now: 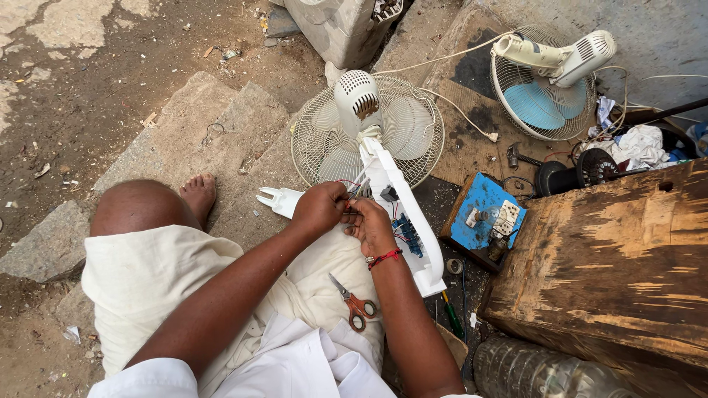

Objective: The person sits on the ground repairing a table fan, wrapping red electrical tape around the fan's neck joint and pressing the tape in place by hand. They use scissors to cut the tape, hold the fan steady with one hand, and set the taped fan down on the ground at the end.

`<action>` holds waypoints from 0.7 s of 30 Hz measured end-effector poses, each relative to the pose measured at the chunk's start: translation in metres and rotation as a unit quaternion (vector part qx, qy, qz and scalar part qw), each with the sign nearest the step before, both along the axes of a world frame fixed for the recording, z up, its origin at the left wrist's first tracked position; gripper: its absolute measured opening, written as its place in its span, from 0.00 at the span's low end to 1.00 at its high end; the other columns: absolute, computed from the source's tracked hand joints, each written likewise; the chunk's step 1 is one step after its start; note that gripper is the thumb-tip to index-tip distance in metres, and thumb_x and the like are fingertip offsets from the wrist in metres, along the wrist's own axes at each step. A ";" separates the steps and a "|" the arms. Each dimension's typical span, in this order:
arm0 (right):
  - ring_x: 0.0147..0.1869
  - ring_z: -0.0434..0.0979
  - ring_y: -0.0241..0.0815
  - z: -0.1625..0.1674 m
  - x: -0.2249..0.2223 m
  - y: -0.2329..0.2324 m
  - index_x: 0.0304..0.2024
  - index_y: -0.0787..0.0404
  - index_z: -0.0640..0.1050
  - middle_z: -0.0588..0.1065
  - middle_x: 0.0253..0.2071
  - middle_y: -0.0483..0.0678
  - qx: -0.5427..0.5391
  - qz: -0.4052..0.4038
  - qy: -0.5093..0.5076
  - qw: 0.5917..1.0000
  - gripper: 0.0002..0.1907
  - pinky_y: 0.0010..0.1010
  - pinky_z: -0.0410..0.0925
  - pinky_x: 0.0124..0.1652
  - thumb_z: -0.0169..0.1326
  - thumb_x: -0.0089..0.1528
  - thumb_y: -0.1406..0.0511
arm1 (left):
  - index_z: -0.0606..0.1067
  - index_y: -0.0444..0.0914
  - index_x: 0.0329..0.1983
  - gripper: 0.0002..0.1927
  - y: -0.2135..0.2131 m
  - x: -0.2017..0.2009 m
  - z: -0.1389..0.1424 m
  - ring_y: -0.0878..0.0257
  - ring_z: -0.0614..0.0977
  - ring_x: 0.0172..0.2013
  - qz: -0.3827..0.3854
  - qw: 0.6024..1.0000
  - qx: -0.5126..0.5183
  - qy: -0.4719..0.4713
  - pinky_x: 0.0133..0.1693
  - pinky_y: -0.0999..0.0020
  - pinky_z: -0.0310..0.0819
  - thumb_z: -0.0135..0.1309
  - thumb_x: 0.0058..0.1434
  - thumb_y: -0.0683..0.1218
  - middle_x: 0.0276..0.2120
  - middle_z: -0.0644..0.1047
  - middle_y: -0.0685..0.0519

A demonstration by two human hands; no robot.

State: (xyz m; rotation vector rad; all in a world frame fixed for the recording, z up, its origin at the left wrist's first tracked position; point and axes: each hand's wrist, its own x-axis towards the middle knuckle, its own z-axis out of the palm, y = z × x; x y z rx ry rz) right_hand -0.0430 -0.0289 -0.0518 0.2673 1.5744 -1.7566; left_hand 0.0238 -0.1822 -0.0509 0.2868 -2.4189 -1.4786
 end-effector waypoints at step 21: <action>0.32 0.78 0.36 0.003 0.002 0.002 0.44 0.61 0.76 0.78 0.35 0.44 -0.015 -0.027 -0.002 1.000 0.09 0.31 0.70 0.28 0.57 0.63 0.64 | 0.80 0.35 0.39 0.08 0.004 0.004 -0.011 0.59 0.85 0.33 0.008 0.988 0.146 -0.052 0.37 0.65 0.77 0.62 0.59 0.44 0.34 0.83 0.48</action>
